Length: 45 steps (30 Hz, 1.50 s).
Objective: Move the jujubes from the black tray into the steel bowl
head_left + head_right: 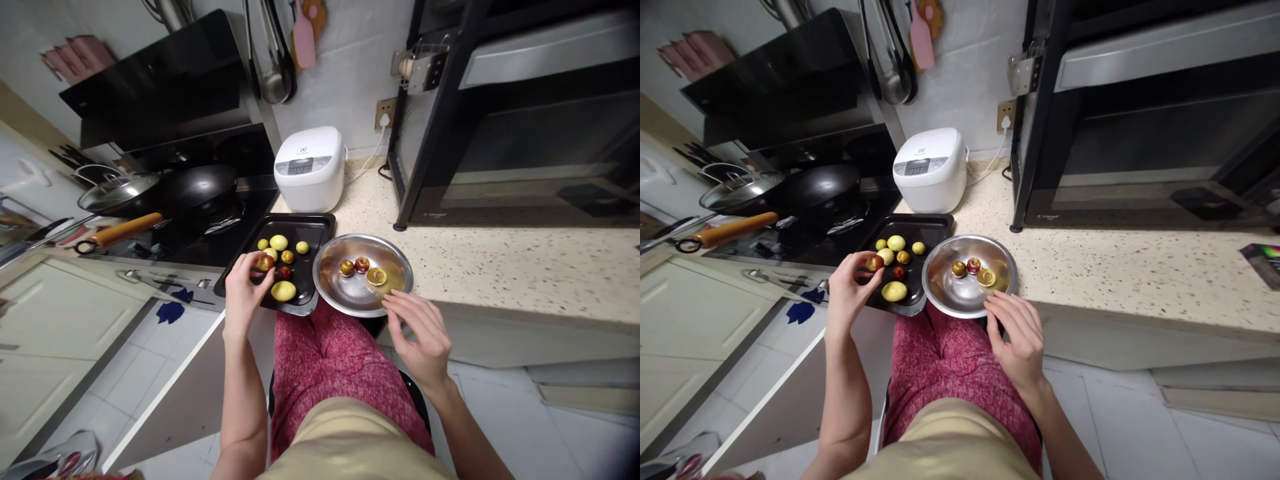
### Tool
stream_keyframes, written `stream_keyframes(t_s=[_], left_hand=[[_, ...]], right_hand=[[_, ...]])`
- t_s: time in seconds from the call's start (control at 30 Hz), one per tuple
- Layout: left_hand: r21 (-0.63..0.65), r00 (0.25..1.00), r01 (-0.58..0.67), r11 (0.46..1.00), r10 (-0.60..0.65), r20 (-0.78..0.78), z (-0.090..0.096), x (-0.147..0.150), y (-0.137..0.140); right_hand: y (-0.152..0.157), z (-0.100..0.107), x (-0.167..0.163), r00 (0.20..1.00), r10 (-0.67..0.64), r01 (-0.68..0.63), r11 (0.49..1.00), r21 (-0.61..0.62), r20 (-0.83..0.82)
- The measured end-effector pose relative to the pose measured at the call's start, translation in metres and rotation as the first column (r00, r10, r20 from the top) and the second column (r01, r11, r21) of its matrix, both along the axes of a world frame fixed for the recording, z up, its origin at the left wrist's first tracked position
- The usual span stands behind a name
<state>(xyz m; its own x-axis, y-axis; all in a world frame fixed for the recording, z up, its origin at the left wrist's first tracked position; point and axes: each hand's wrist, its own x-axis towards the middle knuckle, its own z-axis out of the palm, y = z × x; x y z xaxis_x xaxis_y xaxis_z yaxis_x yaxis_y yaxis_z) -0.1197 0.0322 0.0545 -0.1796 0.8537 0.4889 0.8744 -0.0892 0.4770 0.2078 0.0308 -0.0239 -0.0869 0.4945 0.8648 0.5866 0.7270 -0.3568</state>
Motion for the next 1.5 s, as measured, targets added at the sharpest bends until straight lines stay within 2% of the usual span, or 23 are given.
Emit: stream_keyframes(t_s=[0.1,0.2,0.27,0.33,0.4,0.5,0.73,0.93,1.07,1.2,1.3,1.4,1.5], left_hand=[[0.073,0.991,0.116,0.991,-0.121,0.064,0.011,0.031,-0.002],[-0.038,0.966,0.259,0.965,-0.258,0.024,0.016,0.066,0.003],[-0.142,0.947,0.311,0.94,-0.319,-0.041,0.016,0.086,0.011],[-0.246,0.932,0.296,0.923,-0.336,-0.138,0.014,0.102,0.019],[-0.334,0.911,0.227,0.915,-0.321,-0.259,0.013,0.115,0.027],[-0.403,0.869,0.126,0.906,-0.297,-0.396,0.011,0.128,0.037],[-0.478,0.822,0.057,0.876,-0.313,-0.476,0.004,0.14,0.045],[-0.467,0.839,0.045,0.883,-0.287,-0.463,0.004,0.14,0.042],[-0.426,0.878,0.1,0.899,-0.281,-0.387,0.008,0.134,0.032],[-0.316,0.916,0.207,0.926,-0.297,-0.271,0.009,0.12,0.011],[-0.205,0.94,0.292,0.934,-0.32,-0.12,0.007,0.107,-0.011],[-0.134,0.935,0.352,0.926,-0.355,0.0,0.002,0.099,-0.03],[-0.082,0.919,0.395,0.915,-0.393,0.03,-0.008,0.098,-0.038]], right_hand=[[0.001,-0.001,-0.001,1.0,-0.009,0.009,1.0,-0.007,-0.006],[0.001,-0.001,-0.002,1.0,-0.013,0.013,1.0,-0.02,-0.015],[0.0,-0.001,-0.003,1.0,-0.011,0.01,0.999,-0.032,-0.02],[0.0,-0.001,-0.003,1.0,-0.006,0.005,0.999,-0.038,-0.023],[0.0,-0.001,-0.003,1.0,0.001,-0.003,0.999,-0.041,-0.026],[0.0,-0.001,-0.003,0.999,0.004,-0.006,0.999,-0.049,-0.037],[-0.001,0.001,-0.003,0.999,0.007,-0.009,0.998,-0.055,-0.04],[0.0,0.001,-0.003,0.999,0.011,-0.014,0.999,-0.053,-0.046],[0.001,0.0,-0.002,0.999,0.007,-0.009,0.999,-0.052,-0.043],[0.002,-0.001,-0.001,0.999,0.005,-0.007,0.999,-0.052,-0.035],[0.004,-0.003,0.0,1.0,0.003,-0.004,0.999,-0.043,-0.026],[0.008,-0.006,0.0,1.0,-0.003,0.003,1.0,-0.029,-0.017],[0.013,-0.009,-0.001,0.999,-0.029,0.029,0.999,-0.021,-0.027]])
